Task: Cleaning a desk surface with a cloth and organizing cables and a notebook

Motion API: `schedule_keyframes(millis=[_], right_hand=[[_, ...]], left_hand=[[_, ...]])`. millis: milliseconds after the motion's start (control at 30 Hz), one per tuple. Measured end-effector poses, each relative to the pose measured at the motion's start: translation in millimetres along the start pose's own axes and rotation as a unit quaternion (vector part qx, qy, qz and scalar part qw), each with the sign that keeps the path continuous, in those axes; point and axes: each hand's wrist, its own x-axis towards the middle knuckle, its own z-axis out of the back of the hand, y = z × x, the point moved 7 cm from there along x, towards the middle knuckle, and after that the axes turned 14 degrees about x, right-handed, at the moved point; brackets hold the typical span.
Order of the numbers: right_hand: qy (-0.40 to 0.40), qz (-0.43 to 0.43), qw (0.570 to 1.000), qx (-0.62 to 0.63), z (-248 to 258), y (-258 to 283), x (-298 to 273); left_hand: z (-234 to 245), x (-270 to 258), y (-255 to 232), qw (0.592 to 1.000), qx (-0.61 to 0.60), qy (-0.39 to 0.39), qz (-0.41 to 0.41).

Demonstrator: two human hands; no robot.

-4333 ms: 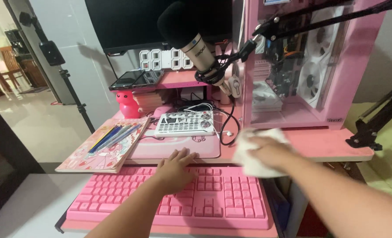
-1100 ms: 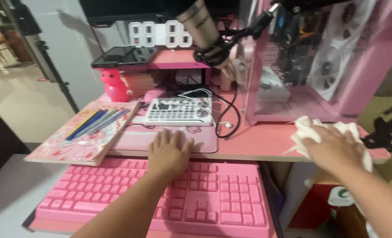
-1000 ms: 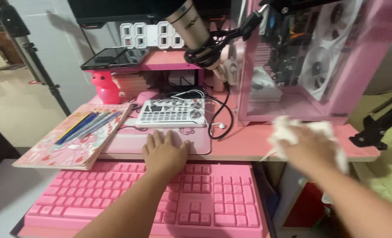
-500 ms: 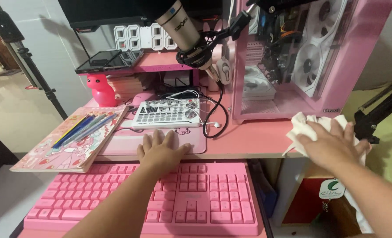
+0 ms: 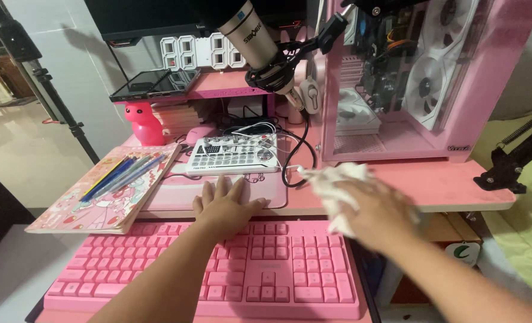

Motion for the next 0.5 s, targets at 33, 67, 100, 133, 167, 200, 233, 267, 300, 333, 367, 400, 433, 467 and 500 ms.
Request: schedule_keyframes(millis=[33,67,100,133,167,200,233,267,300,333,367,400,433,467,500], right_hand=[[-0.024,-0.016,1.0,-0.01,10,-14,4],[-0.049,-0.031,0.998,-0.021,19,-28,8],[-0.047,-0.03,0.998,-0.022,18,-42,14],[-0.031,-0.07,0.997,-0.02,15,-61,20],[-0.018,-0.111,0.993,-0.018,13,-81,26],[-0.018,-0.11,0.994,-0.019,20,-79,24],[-0.036,-0.117,0.992,-0.014,29,-78,22],[-0.053,-0.124,0.991,-0.009,39,-77,20],[-0.053,-0.124,0.991,-0.009,46,-70,23],[-0.049,-0.178,0.982,0.033,52,-71,25],[-0.042,-0.231,0.969,0.074,56,-71,26],[-0.038,-0.231,0.969,0.071,46,-89,31],[-0.064,-0.195,0.979,-0.005,45,-101,39],[-0.088,-0.156,0.98,-0.082,43,-113,47],[-0.089,-0.159,0.98,-0.084,46,-100,41]], left_hand=[[-1,1,0,1.0,0.004,-0.003,-0.005],[-2,2,1,1.0,0.007,-0.006,-0.011],[-4,4,2,1.0,0.005,-0.005,-0.01],[-5,5,3,1.0,0.002,-0.009,-0.009],[-5,8,3,1.0,-0.001,-0.015,-0.009],[-8,9,4,1.0,-0.002,-0.015,-0.009],[-7,10,4,0.999,-0.021,-0.047,-0.011],[-5,11,4,0.996,-0.041,-0.078,-0.014],[-8,20,6,0.996,-0.041,-0.077,-0.014],[-1,28,13,0.988,-0.072,-0.138,0.014],[2,34,21,0.974,-0.104,-0.196,0.044],[5,46,24,0.975,-0.105,-0.192,0.045],[16,55,21,0.965,-0.101,-0.242,0.011],[28,63,18,0.951,-0.097,-0.292,-0.023],[37,76,18,0.951,-0.099,-0.291,-0.027]])
